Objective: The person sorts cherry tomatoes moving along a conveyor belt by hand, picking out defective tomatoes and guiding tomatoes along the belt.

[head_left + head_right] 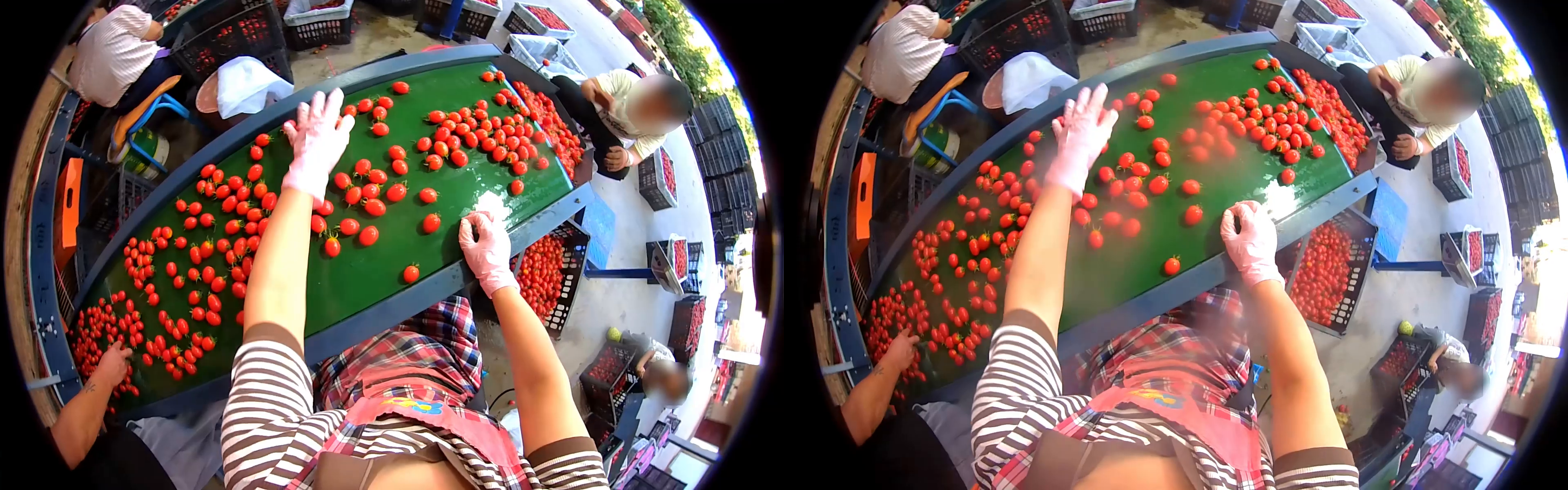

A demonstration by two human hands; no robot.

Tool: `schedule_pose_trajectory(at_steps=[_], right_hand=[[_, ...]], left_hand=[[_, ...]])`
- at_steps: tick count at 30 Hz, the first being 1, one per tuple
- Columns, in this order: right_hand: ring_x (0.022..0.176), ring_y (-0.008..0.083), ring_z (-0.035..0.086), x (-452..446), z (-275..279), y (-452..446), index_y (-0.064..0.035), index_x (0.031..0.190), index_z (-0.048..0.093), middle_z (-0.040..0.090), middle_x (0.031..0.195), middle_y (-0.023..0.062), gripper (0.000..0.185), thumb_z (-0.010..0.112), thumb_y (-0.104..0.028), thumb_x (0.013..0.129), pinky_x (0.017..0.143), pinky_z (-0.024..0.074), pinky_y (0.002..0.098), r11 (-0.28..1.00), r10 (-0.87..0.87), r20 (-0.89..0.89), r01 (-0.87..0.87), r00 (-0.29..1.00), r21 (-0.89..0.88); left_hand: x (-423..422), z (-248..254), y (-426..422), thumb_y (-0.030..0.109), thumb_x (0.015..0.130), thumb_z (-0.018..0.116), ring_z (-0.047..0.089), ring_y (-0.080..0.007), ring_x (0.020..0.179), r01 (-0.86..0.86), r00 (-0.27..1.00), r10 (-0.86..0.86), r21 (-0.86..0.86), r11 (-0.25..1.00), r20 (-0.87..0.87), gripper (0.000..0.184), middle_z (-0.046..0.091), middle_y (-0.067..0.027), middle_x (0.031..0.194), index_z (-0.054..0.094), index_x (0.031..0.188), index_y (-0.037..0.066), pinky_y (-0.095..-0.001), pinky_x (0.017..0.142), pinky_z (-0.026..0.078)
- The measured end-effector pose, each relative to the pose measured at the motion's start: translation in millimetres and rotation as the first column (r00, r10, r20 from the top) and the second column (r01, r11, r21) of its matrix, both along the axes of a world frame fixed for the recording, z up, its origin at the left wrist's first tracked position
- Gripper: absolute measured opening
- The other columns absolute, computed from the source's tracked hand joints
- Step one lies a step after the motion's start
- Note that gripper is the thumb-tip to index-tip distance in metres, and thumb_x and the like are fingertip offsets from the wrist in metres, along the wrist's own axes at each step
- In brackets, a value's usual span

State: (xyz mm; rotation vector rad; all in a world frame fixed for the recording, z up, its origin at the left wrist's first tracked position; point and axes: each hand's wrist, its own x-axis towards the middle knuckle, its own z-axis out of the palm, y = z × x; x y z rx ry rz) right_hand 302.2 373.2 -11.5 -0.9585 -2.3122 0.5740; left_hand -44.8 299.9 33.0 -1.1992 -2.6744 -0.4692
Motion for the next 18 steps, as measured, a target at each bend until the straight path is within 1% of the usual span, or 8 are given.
schedule_pose_trajectory(at_steps=[2,4,6,7,11,15,16,18], right_hand=[[0.089,0.0332,0.066,-1,6,-11,-0.0076,0.089,0.066,0.067,0.095,0.0106,0.011,0.072,-0.016,0.085,0.077,0.0544,0.0422,0.999,-0.028,0.025,0.029,0.999,-0.032],[0.089,0.0332,0.066,-1,10,-22,-0.0071,0.089,0.065,0.067,0.094,0.0102,0.012,0.072,-0.016,0.084,0.078,0.0546,0.0424,1.0,-0.022,-0.02,0.021,1.0,-0.013],[0.089,0.0338,0.067,-3,20,-29,-0.0066,0.088,0.065,0.067,0.094,0.0108,0.012,0.072,-0.015,0.083,0.078,0.0548,0.0428,0.999,-0.038,0.005,0.038,0.999,-0.019],[0.089,0.0339,0.067,-4,25,-32,-0.0066,0.088,0.065,0.067,0.094,0.0109,0.012,0.073,-0.015,0.083,0.078,0.0548,0.0429,1.0,-0.024,0.008,0.024,1.0,0.001],[0.088,0.0336,0.067,-8,29,-38,-0.0067,0.087,0.065,0.068,0.093,0.0108,0.012,0.073,-0.015,0.082,0.077,0.0547,0.0433,1.0,-0.024,0.004,0.024,1.0,0.019],[0.088,0.0329,0.067,-11,33,-41,-0.0072,0.086,0.067,0.068,0.092,0.0103,0.012,0.073,-0.016,0.083,0.077,0.0546,0.043,1.0,-0.023,0.029,0.023,0.999,-0.005],[0.088,0.0328,0.067,-12,34,-41,-0.0074,0.085,0.068,0.068,0.092,0.0101,0.012,0.074,-0.017,0.083,0.077,0.0545,0.043,1.0,-0.018,0.034,0.018,0.999,-0.006],[0.087,0.0326,0.067,-16,29,-38,-0.0074,0.085,0.068,0.068,0.091,0.01,0.012,0.073,-0.019,0.084,0.077,0.0544,0.0429,0.999,-0.033,0.017,0.033,0.999,-0.002]], left_hand=[[-10,-6,16,0.061,0.093,0.056,0.032,-0.0394,0.147,-0.088,0.952,0.121,-0.128,0.988,0.281,0.072,0.035,-0.0085,0.16,0.039,0.153,0.025,-0.0641,0.113,0.031],[-2,24,10,0.065,0.092,0.055,0.039,-0.0378,0.145,0.16,0.916,-0.021,-0.317,0.935,0.4,0.077,0.034,-0.0116,0.163,0.039,0.156,0.025,-0.0564,0.114,0.034],[-19,2,5,0.063,0.094,0.054,0.051,-0.0372,0.135,0.3,0.859,-0.309,0.087,0.95,0.409,0.07,0.051,-0.0138,0.151,0.05,0.148,0.019,-0.0464,0.11,0.042],[-4,50,-9,0.061,0.093,0.059,0.052,-0.0322,0.136,0.122,0.84,-0.117,0.025,0.992,0.531,0.065,0.059,-0.0136,0.144,0.055,0.146,0.022,-0.0358,0.113,0.04],[-44,17,-39,0.061,0.094,0.052,0.058,-0.0387,0.125,0.016,0.999,-0.026,-0.214,0.977,-0.045,0.063,0.051,-0.0135,0.151,0.051,0.148,0.029,-0.0569,0.106,0.042],[-32,-15,-78,0.038,0.1,0.055,0.053,-0.0396,0.132,0.294,0.94,-0.267,-0.11,0.949,0.211,0.051,0.055,-0.02,0.145,0.057,0.142,0.008,-0.0445,0.112,0.041],[-28,-7,-93,0.049,0.1,0.051,0.042,-0.0346,0.142,0.293,0.846,-0.272,0.027,0.956,0.458,0.051,0.048,-0.0118,0.154,0.057,0.143,0.021,-0.0455,0.117,0.035],[-27,7,-113,0.05,0.099,0.055,0.042,-0.0322,0.142,0.172,0.946,-0.191,0.091,0.981,0.263,0.05,0.05,-0.0126,0.152,0.061,0.14,0.021,-0.0489,0.114,0.037]])
